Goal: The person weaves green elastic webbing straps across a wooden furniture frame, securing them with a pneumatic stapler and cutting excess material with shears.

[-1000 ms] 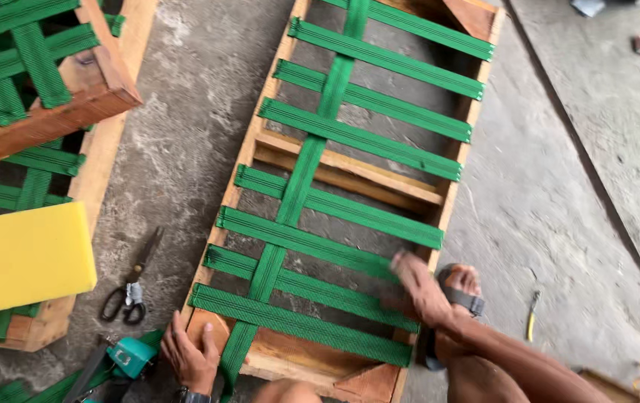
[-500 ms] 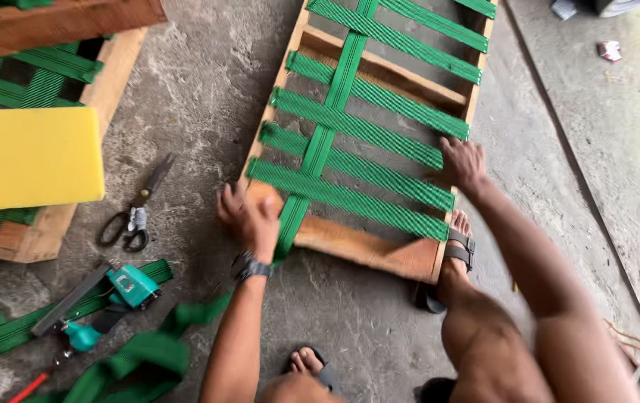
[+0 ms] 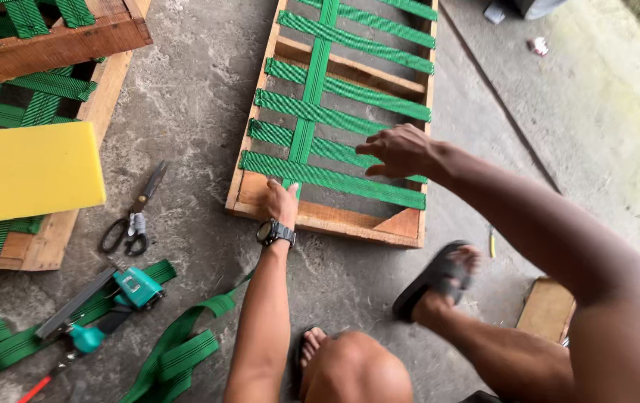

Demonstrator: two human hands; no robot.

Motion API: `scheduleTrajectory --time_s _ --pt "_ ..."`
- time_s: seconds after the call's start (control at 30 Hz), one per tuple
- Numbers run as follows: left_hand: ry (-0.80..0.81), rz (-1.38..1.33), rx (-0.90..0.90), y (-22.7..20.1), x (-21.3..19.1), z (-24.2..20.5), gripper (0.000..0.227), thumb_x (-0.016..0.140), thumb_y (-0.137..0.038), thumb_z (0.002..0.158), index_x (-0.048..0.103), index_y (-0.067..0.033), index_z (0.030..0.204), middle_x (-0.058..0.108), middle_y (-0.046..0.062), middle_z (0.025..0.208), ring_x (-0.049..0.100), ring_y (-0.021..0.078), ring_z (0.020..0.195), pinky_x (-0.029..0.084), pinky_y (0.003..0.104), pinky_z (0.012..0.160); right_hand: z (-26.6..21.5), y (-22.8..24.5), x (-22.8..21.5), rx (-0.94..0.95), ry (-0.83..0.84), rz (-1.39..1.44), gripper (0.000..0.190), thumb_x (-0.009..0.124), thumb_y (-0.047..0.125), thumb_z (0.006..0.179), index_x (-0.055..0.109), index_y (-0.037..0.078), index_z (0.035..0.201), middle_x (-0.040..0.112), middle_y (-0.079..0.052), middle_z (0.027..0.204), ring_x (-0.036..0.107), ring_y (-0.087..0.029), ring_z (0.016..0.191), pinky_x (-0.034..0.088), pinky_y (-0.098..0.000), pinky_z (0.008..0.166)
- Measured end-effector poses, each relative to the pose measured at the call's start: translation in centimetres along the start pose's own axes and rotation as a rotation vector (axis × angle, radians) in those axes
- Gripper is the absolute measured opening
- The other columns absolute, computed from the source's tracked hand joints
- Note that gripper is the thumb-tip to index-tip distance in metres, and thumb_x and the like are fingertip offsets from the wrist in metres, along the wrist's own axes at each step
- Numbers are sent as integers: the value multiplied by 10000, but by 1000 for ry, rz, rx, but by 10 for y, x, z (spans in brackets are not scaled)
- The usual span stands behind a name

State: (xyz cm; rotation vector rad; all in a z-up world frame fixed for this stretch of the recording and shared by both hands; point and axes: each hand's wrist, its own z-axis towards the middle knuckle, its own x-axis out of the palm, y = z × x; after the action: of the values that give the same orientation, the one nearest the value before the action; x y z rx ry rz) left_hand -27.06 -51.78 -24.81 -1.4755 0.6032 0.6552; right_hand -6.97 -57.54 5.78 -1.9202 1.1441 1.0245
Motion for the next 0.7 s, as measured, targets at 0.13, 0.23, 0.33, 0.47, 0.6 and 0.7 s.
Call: scheduleTrajectory --time_s 0.13,0.23,0.33,0.47,0.6,0.7 --pt "275 -25 -90 17 -33 -50 423 462 -470 1100 647 -110 976 751 138 776 670 275 599 470 401 512 -2 -11 3 38 123 -44 641 554 567 945 469 273 1509 599 -42 1442 725 -201 1010 627 -305 619" --pt "41 16 1 12 -50 -83 492 483 -501 1059 657 -108 817 743 120 759 701 310 619 497 444 495 2 -36 -3 51 117 -72 668 569 577 940 466 247 1512 612 -53 1423 712 -236 1051 630 -324 668" --pt "-106 23 41 13 -52 -88 489 516 -488 1048 638 -104 771 714 141 718 691 377 637 504 499 527 15 -56 -10 30 91 -146 693 596 618 916 485 228 1478 622 -78 1373 667 -283 1116 599 -388 752" --pt "-43 70 -31 21 -45 -86 511 534 -497 1047 623 -99 739 705 156 712 681 400 646 505 521 532 61 -61 -31 133 212 -214 690 595 625 910 505 269 1493 655 -14 1390 681 -271 1157 608 -442 867" --pt "-27 23 -7 29 -50 -91 537 539 -524 1047 608 -90 740 696 153 714 671 396 632 495 506 514 136 -69 -15 95 106 -76 638 619 566 949 533 235 1487 638 -88 1394 701 -320 1084 605 -471 848" --pt "0 16 -33 20 -58 -82 540 535 -543 1037 614 -98 741 692 158 710 659 409 621 488 512 514 181 -68 17 -61 25 164 512 660 498 946 635 252 1394 682 -60 1330 651 -314 1200 510 -474 1021"
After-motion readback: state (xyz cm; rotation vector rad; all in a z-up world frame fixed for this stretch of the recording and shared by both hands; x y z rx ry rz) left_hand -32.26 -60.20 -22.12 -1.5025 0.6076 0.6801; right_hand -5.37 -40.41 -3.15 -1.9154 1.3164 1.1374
